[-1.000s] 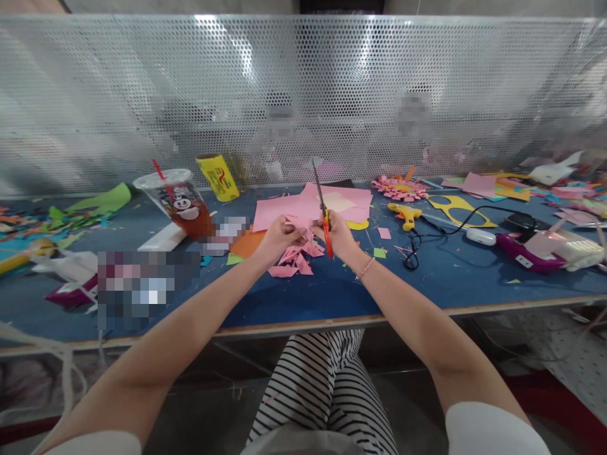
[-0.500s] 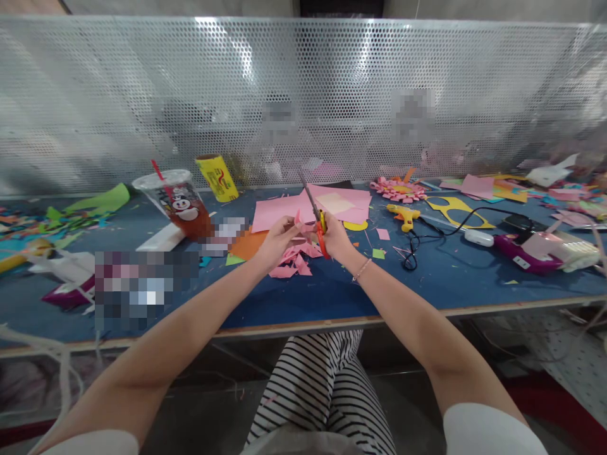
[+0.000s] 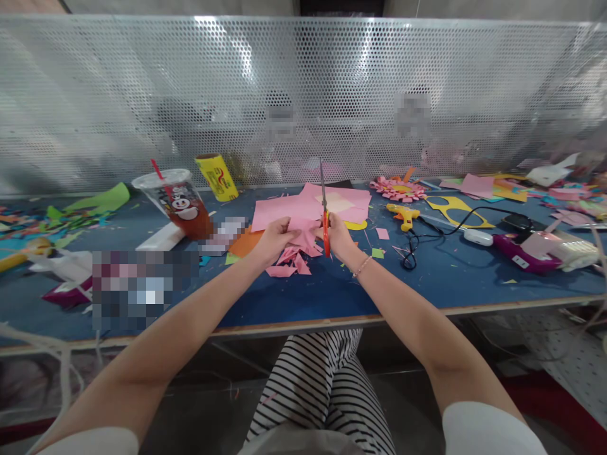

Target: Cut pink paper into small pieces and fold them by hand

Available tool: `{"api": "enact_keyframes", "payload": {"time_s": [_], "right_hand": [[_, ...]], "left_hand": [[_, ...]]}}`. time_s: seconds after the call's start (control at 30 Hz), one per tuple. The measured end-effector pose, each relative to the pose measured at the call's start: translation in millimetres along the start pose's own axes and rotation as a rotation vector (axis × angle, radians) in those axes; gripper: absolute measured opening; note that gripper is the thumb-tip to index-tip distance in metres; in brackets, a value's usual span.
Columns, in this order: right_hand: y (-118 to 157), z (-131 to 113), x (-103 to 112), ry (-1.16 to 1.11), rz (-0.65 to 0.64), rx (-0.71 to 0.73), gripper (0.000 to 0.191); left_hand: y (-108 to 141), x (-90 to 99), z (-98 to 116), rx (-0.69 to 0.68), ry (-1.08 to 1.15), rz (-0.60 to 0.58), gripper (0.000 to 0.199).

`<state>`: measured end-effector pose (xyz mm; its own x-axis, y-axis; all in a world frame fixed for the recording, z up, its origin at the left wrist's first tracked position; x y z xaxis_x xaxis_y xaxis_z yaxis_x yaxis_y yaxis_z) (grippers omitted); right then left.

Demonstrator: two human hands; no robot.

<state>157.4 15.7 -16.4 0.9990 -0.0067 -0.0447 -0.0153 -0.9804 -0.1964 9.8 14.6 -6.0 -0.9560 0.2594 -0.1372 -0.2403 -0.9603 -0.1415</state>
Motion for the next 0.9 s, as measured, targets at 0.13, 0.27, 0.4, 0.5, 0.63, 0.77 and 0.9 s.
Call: {"api": "enact_keyframes", "payload": {"time_s": [0.13,0.27,0.4,0.5,0.63,0.77,0.9], "right_hand": [[2,-3,-1,-0.068,-0.027,0.007,0.031],[6,-8,0,-0.069,-0.042,0.003,0.028],[7,-10,1,-0.059,-0.073,0.004,0.025],[8,-9,1,-0.111,-0.103,0.002,0.020],[8,-7,2,-0.183,-0.111,-0.010,0.014],[9,-9,1,-0.218,-0.102,-0.035,0.014],[10,-11,0,-0.249,-0.089,-0.091,0.021]], "left_hand": [[-1,1.8,1,-0.054,-0.032,-0.062,0.014],[-1,4.0,6,-0.104,-0.170,-0.048,0.015],[2,2.1,13,-0.194,-0.285,-0.070,0.022],[6,-0.5,15,-0.273,-0.376,-0.134,0.028],[9,-0.3,14,-0.318,-0.555,-0.114,0.034],[10,-0.4,13,-0.483,-0.655,-0.116,0.037],[10,-0.4,13,-0.610,-0.701,-0.128,0.040]]}}
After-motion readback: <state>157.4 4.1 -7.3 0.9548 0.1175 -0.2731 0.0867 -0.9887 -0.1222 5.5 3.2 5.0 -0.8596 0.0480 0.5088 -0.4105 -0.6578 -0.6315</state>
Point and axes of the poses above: each hand's wrist, its own y-axis away from the middle knuckle, its own x-axis out of the back of the hand, z = x × y, the point moved 2 cm from there along -y, towards the middle knuckle, and after that the axes turned 5 degrees about y, right-handed, at the moved point
